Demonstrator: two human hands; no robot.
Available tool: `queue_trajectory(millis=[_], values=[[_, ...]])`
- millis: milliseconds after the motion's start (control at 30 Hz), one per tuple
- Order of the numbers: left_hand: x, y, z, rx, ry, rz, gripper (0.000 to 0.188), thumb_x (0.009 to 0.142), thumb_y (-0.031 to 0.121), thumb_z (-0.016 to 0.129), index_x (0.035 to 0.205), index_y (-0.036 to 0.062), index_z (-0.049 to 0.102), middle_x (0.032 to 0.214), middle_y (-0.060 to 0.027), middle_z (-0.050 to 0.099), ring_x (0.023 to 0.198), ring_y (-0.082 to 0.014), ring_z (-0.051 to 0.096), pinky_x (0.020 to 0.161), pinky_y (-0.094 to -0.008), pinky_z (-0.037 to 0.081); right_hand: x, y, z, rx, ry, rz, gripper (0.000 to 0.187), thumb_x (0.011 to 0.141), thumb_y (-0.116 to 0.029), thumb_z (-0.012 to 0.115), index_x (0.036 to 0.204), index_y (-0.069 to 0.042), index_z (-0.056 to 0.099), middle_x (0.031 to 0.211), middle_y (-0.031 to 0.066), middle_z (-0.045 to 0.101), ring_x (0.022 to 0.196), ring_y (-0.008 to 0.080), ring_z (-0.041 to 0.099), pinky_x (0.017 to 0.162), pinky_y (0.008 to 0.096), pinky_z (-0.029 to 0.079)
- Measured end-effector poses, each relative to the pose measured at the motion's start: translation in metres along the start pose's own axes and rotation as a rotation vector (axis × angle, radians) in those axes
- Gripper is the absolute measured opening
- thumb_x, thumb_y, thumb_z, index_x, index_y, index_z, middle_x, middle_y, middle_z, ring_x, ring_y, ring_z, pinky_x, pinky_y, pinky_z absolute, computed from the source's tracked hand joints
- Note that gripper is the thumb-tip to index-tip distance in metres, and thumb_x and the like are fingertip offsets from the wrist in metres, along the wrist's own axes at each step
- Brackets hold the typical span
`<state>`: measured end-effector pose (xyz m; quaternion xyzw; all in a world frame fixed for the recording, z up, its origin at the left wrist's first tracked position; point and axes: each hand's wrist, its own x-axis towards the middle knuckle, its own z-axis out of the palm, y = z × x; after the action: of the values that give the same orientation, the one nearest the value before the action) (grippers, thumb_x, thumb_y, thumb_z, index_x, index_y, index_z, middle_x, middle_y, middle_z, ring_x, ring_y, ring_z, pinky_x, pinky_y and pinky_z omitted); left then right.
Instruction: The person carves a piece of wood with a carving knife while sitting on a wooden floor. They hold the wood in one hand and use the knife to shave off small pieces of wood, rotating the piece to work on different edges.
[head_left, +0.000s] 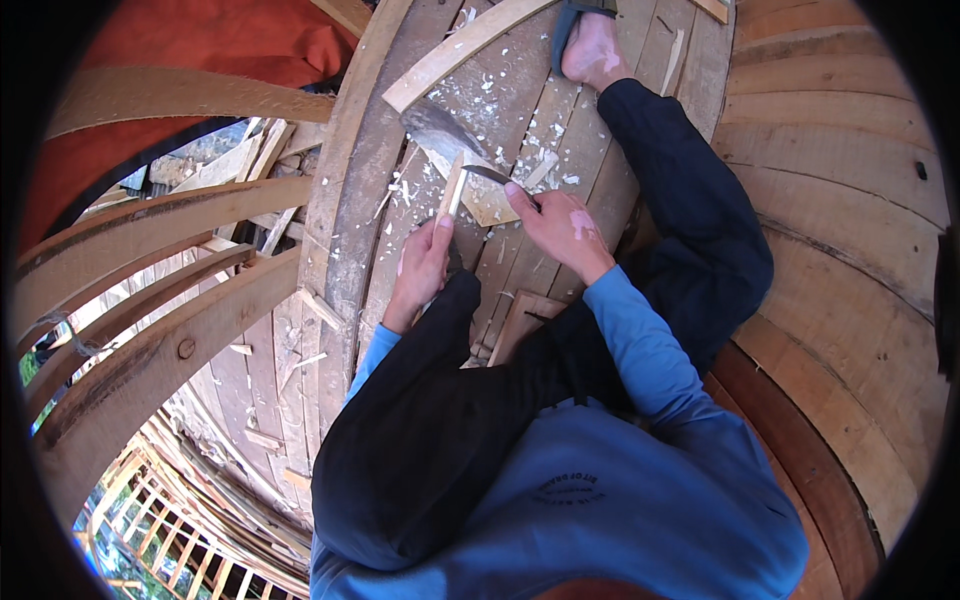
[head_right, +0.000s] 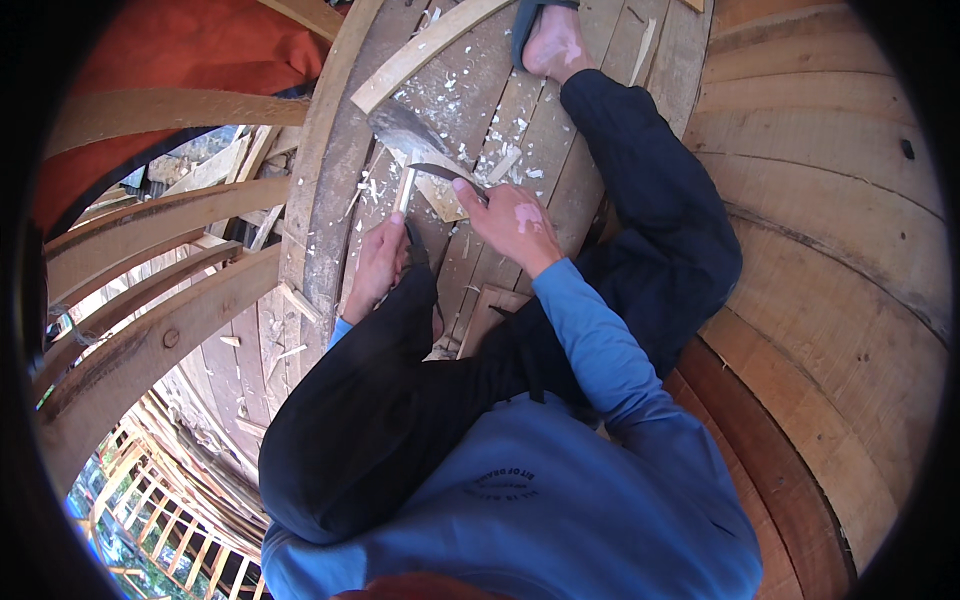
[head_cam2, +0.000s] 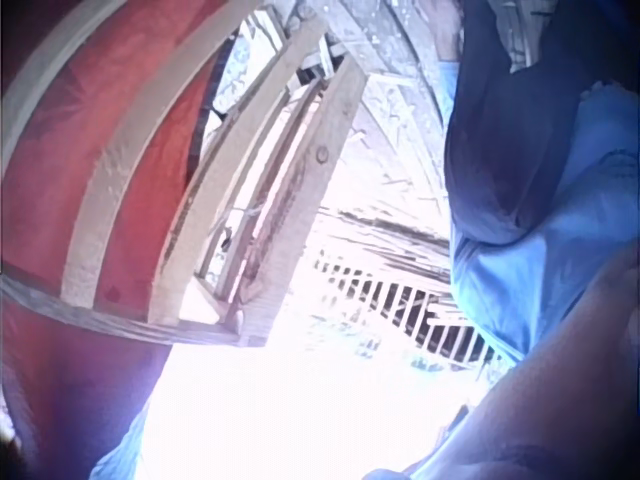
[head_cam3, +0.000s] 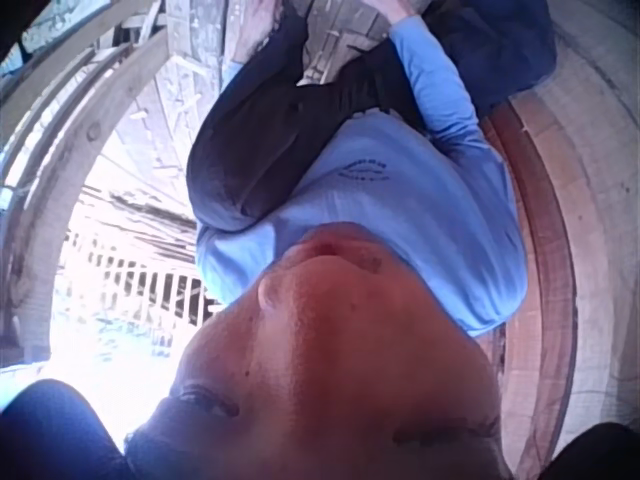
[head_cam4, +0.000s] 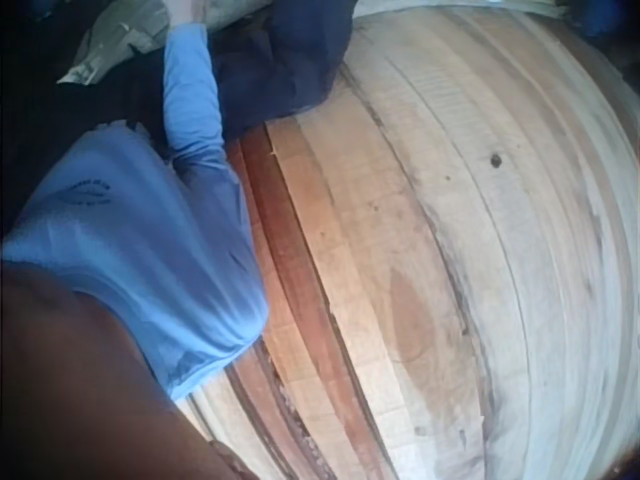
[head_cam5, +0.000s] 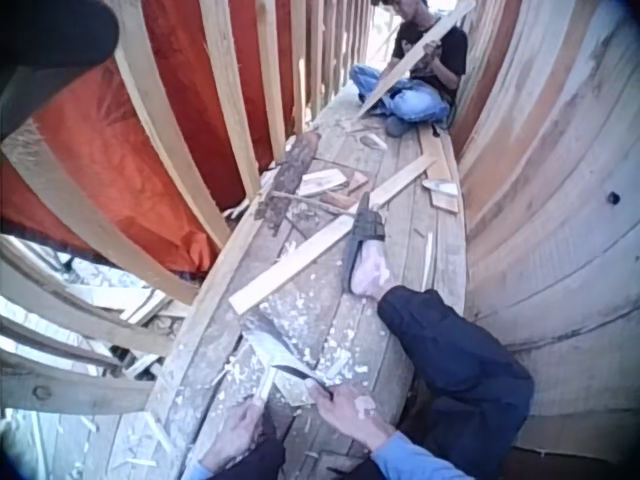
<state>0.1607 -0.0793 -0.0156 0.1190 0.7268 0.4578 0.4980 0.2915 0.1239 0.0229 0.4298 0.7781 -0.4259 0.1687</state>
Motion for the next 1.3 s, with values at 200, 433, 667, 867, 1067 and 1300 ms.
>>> queue_trajectory(millis=[200, 433, 667, 867, 1067, 1300], values=[[0.009, -0.025, -0.001, 0.169, 0.097, 0.087, 0.049, 0.107, 0.048, 0.049, 0.081, 0.0068, 0.055, 0.06, 0.0033, 0.042, 0.05, -0.0069, 0.037, 0.045, -0.0286, 0.031, 0.003, 0.0, 0.006, 0.031, 0.011, -0.009, 0.085, 0.098, -0.07, 0.043, 0.085, 0.009, 0.073, 0.085, 0.0338, 0.068, 0.09, 0.0494, 0.068, 0.086, 0.0529, 0.051], [0.008, -0.017, 0.002, 0.124, 0.102, 0.019, 0.053, 0.106, 0.048, 0.049, 0.081, 0.0012, 0.058, 0.059, -0.0042, 0.047, 0.056, -0.0136, 0.043, 0.054, -0.0373, 0.038, 0.011, 0.004, 0.008, 0.106, -0.007, 0.014, 0.088, 0.096, -0.071, 0.043, 0.085, 0.01, 0.073, 0.084, 0.035, 0.068, 0.089, 0.049, 0.068, 0.085, 0.0519, 0.051], [0.005, -0.021, 0.0, 0.276, 0.146, 0.07, 0.052, 0.104, 0.048, 0.052, 0.088, -0.0001, 0.063, 0.061, -0.0109, 0.048, 0.059, -0.0213, 0.049, 0.059, -0.041, 0.041, 0.01, -0.004, 0.0, -0.003, -0.067, 0.064, 0.089, 0.096, -0.072, 0.042, 0.092, 0.012, 0.073, 0.096, 0.0355, 0.069, 0.097, 0.0485, 0.069, 0.092, 0.0511, 0.051], [-0.007, 0.007, 0.005, 0.376, 0.167, 0.182, 0.049, 0.102, 0.046, 0.054, 0.095, -0.0009, 0.065, 0.074, -0.0244, 0.061, 0.075, -0.0411, 0.062, 0.069, -0.0485, 0.045, 0.016, -0.001, 0.0, -0.053, -0.063, 0.044, 0.09, 0.096, -0.072, 0.042, 0.103, 0.012, 0.072, 0.106, 0.0367, 0.068, 0.107, 0.0488, 0.067, 0.099, 0.0506, 0.05], [-0.012, 0.023, 0.015, 0.47, 0.094, 0.236, 0.043, 0.1, 0.047, 0.056, 0.105, 0.0054, 0.067, 0.083, -0.028, 0.064, 0.087, -0.0494, 0.06, 0.09, -0.0543, 0.043, 0.056, 0.006, 0.019, 0.23, -0.026, 0.24, 0.091, 0.094, -0.074, 0.042, 0.092, 0.012, 0.073, 0.091, 0.0313, 0.071, 0.093, 0.0435, 0.071, 0.088, 0.0481, 0.052], [-0.013, 0.003, 0.006, 0.462, 0.168, 0.172, 0.039, 0.105, 0.036, 0.053, 0.1, -0.0013, 0.064, 0.091, -0.025, 0.062, 0.092, -0.045, 0.058, 0.089, -0.0529, 0.042, 0.017, 0.018, 0.002, 0.183, -0.049, 0.09, 0.094, 0.091, -0.08, 0.044, 0.075, 0.008, 0.07, 0.076, 0.0276, 0.068, 0.078, 0.0392, 0.07, 0.077, 0.0485, 0.052]])
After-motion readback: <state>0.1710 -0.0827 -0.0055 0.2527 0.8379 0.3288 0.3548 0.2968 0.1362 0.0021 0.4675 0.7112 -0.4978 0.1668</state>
